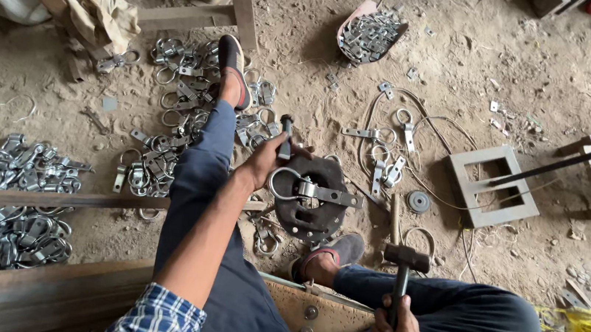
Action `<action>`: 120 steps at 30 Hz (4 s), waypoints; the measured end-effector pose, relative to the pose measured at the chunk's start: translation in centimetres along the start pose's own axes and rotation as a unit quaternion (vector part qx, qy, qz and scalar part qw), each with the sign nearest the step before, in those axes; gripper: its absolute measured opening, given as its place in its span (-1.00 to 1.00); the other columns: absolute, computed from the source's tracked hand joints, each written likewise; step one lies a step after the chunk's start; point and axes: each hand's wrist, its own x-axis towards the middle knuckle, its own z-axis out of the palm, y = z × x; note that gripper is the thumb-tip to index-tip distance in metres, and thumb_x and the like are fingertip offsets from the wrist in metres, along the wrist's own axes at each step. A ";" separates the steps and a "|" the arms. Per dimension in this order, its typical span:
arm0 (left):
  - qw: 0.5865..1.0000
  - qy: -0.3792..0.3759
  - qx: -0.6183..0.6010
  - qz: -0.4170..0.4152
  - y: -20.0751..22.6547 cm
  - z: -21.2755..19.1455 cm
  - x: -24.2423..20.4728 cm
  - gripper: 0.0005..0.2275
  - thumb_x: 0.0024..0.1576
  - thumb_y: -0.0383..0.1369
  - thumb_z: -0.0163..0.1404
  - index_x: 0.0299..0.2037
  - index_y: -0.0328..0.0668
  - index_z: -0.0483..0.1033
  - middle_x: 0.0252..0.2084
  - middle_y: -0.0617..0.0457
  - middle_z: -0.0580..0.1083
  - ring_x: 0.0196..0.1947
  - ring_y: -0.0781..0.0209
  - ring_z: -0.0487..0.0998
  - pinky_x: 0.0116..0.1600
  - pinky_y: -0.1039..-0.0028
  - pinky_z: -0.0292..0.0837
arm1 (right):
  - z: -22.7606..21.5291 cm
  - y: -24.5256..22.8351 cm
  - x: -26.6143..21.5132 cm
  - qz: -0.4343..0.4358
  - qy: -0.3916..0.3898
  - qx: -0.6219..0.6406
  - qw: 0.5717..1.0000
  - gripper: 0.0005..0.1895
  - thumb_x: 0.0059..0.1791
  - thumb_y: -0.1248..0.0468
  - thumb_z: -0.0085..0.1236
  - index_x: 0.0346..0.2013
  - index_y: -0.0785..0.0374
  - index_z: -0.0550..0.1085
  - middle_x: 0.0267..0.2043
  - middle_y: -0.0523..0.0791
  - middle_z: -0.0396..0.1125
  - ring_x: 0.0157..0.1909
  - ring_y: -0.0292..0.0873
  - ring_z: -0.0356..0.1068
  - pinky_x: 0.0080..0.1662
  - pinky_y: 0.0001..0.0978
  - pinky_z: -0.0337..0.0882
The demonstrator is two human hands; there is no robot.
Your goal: The person sits on the ground and uses a hammer to strike metal hardware pieces placed on a small anvil. They repeatedly pick up metal parts from a pile, position them on the anvil, and hit them with the hammer.
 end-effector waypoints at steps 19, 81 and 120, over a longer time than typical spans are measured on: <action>0.944 0.166 0.141 0.249 -2.0 4.6 -6.1 -0.69 0.36 0.04 -0.41 0.26 0.60 -0.17 0.16 -0.06 0.57 0.11 0.19 0.62 0.28 0.29 0.43 | 1.1 -0.5 -0.5 0.026 0.009 -0.022 0.999 -0.52 0.14 -0.15 -0.37 -0.19 0.21 0.26 -0.72 -0.22 -0.10 -0.80 -0.33 -0.16 -0.76 -0.45 -0.06; 0.895 0.087 0.365 0.241 -5.5 13.1 -13.4 -0.72 0.35 -0.17 -0.24 -0.01 -0.17 0.42 -0.20 0.01 0.49 -0.27 0.23 0.60 -0.19 0.35 0.64 | 2.0 -0.8 -0.8 0.049 0.016 -0.029 0.998 -0.54 0.15 -0.12 -0.35 -0.19 0.21 0.29 -0.70 -0.22 -0.08 -0.78 -0.33 -0.16 -0.72 -0.47 -0.08; 0.782 0.049 0.539 0.307 -8.8 13.6 -6.5 -0.76 0.30 -0.29 0.00 0.03 -0.31 0.48 -0.24 -0.14 0.55 -0.15 -0.03 0.60 -0.05 0.20 0.54 | 6.6 -1.6 -3.2 -0.049 0.108 -0.309 0.944 -0.52 0.15 -0.07 -0.28 -0.29 0.28 0.36 -0.68 -0.15 0.09 -0.78 -0.26 0.00 -0.72 -0.34 0.08</action>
